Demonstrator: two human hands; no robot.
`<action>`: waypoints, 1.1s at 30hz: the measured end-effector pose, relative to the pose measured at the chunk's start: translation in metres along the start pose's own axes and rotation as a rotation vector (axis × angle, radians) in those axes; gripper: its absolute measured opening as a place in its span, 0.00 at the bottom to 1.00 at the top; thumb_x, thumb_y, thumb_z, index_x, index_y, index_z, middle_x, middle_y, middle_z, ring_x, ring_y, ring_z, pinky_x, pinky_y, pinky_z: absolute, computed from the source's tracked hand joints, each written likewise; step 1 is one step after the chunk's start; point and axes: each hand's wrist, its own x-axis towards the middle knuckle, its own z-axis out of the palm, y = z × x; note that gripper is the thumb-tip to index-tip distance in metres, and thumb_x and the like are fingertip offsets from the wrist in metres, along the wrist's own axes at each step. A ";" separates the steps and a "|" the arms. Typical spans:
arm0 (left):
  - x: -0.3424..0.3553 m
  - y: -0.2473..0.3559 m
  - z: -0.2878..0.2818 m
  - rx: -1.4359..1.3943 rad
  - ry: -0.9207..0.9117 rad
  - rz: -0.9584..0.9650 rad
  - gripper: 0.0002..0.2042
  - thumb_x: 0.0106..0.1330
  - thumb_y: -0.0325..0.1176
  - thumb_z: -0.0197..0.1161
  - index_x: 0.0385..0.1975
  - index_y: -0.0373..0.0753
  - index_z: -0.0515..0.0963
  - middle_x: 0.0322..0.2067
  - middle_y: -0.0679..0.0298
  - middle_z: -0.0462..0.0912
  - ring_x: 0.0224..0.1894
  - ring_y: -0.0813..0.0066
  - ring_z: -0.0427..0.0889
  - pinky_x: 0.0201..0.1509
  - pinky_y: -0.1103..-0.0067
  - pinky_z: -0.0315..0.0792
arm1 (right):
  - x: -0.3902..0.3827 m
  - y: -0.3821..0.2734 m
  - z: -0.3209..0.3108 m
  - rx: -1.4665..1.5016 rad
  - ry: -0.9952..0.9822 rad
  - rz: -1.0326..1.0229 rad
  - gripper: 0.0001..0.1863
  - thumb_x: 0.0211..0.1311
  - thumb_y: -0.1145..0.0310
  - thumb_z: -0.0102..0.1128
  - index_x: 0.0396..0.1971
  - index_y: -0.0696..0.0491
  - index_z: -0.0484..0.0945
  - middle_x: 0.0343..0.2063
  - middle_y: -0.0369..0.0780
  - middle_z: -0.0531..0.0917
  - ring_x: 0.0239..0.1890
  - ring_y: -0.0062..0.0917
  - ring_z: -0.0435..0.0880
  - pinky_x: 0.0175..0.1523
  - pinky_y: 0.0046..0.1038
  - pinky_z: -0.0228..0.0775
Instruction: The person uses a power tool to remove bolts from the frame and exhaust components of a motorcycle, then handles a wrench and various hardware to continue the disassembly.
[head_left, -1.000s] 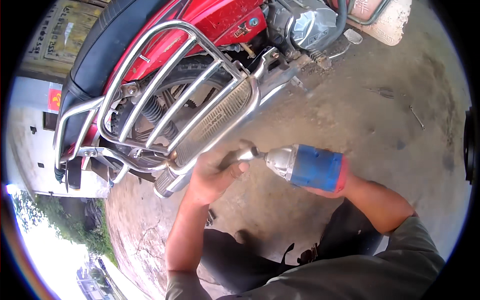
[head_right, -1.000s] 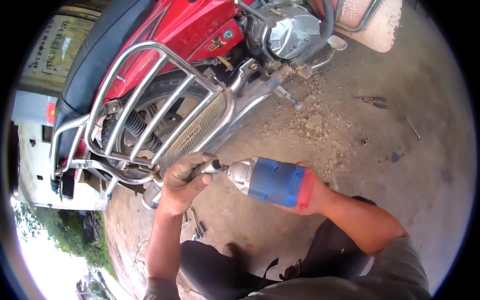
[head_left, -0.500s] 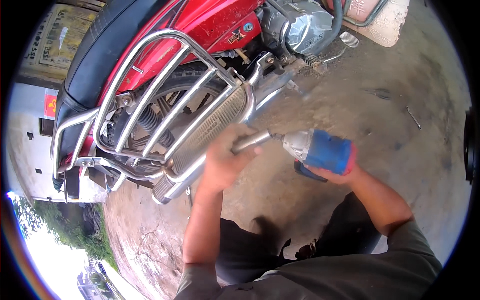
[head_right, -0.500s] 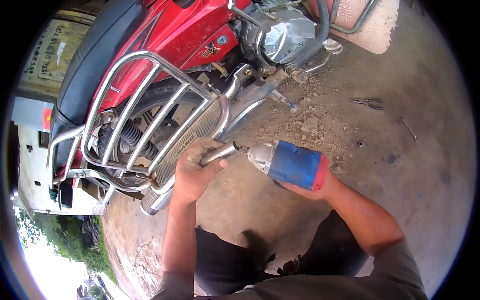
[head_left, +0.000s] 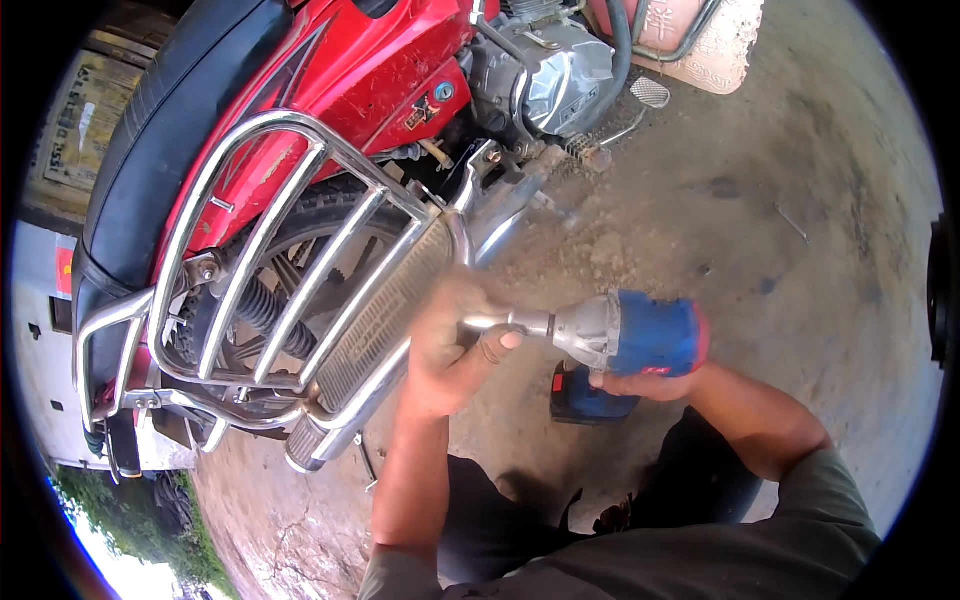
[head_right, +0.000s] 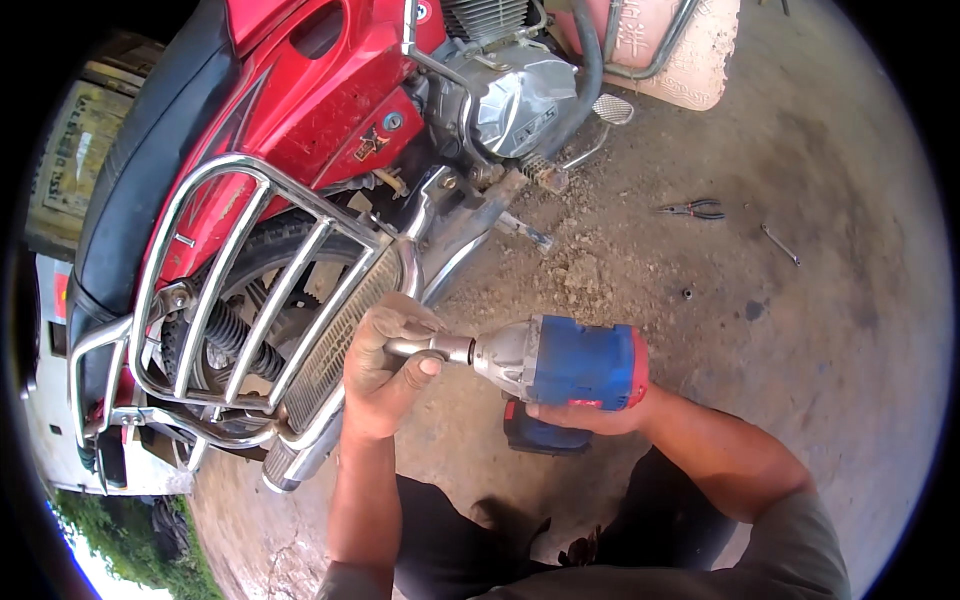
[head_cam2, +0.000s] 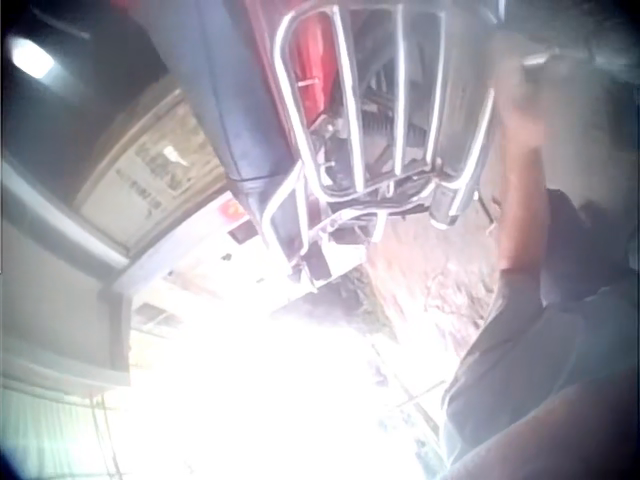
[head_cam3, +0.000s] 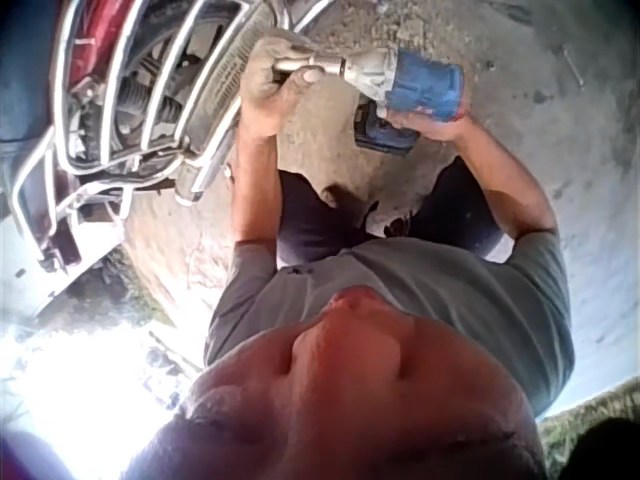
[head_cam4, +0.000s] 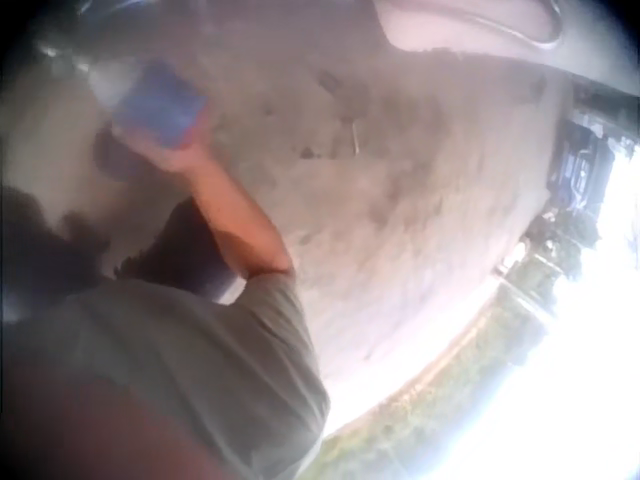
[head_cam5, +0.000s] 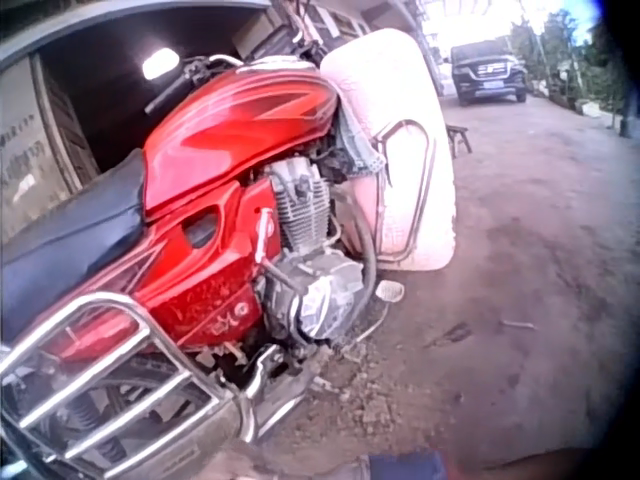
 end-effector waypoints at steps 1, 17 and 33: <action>-0.001 0.002 0.003 0.030 0.010 0.009 0.15 0.68 0.37 0.71 0.44 0.37 0.73 0.38 0.61 0.77 0.40 0.74 0.77 0.44 0.78 0.71 | 0.002 -0.008 0.002 0.206 -0.026 0.186 0.23 0.56 0.73 0.74 0.54 0.54 0.82 0.42 0.41 0.87 0.39 0.33 0.86 0.46 0.32 0.78; 0.016 0.011 -0.052 1.268 -0.201 -0.601 0.57 0.46 0.52 0.81 0.72 0.29 0.56 0.69 0.38 0.61 0.70 0.40 0.63 0.71 0.53 0.59 | 0.033 0.086 0.010 0.264 0.470 0.479 0.16 0.60 0.66 0.77 0.45 0.53 0.82 0.39 0.33 0.85 0.41 0.19 0.81 0.47 0.29 0.76; 0.017 -0.007 -0.050 1.354 -0.238 -0.508 0.59 0.46 0.54 0.78 0.75 0.33 0.51 0.69 0.40 0.59 0.67 0.41 0.64 0.69 0.51 0.60 | 0.054 0.156 0.018 0.462 0.365 0.412 0.12 0.59 0.74 0.72 0.43 0.55 0.81 0.37 0.36 0.86 0.40 0.25 0.85 0.47 0.30 0.77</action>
